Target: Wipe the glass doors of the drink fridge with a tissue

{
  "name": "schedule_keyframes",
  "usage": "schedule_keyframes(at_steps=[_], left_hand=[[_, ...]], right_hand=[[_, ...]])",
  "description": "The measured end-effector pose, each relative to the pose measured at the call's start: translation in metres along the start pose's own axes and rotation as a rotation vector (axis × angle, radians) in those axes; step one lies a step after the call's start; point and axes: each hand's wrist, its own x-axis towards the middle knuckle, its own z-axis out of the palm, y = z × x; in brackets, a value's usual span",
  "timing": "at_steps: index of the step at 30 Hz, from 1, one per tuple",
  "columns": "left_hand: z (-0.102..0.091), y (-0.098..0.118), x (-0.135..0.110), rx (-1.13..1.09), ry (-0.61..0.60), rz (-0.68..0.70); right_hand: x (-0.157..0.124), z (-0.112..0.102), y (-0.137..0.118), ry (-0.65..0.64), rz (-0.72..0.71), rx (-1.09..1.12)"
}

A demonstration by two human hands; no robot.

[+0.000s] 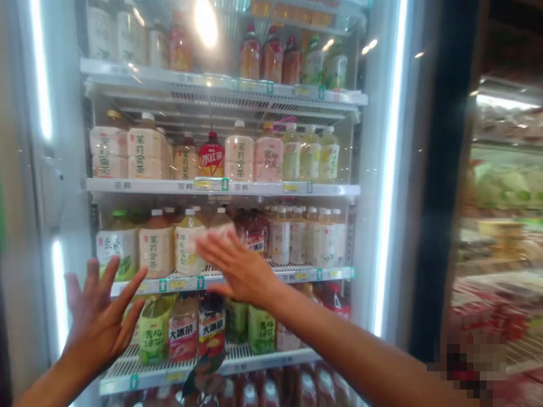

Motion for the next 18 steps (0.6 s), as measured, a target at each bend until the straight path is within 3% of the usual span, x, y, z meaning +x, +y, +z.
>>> schedule_keyframes(at_steps=[2,3,5,8,9,11,13,15,18], left_hand=[[-0.008,-0.008,0.016,0.021,0.012,-0.020],[-0.011,-0.009,0.021,0.024,0.015,-0.021],[-0.012,-0.005,0.024,0.025,0.012,-0.015],[-0.006,0.004,0.020,0.012,0.013,0.011],[-0.003,0.005,0.023,0.009,0.015,0.025],[0.002,0.000,0.039,0.023,0.033,0.077],[0.002,-0.012,0.076,0.069,0.065,0.189],[-0.004,-0.028,0.129,0.130,0.084,0.345],[-0.019,-0.043,0.224,0.143,0.069,0.444]], right_hand=[[0.031,-0.023,0.017,0.210,0.186,-0.112],[0.039,-0.028,0.016,0.252,0.218,-0.128],[0.036,-0.022,0.000,0.171,0.100,-0.068],[0.008,-0.004,-0.025,-0.128,-0.240,0.047],[0.003,-0.004,-0.022,-0.179,-0.298,0.036],[0.010,-0.024,0.010,-0.125,-0.292,-0.068],[0.035,-0.066,0.066,0.089,-0.163,-0.215],[0.065,-0.113,0.121,0.305,-0.005,-0.324],[0.079,-0.150,0.159,0.344,-0.039,-0.356]])
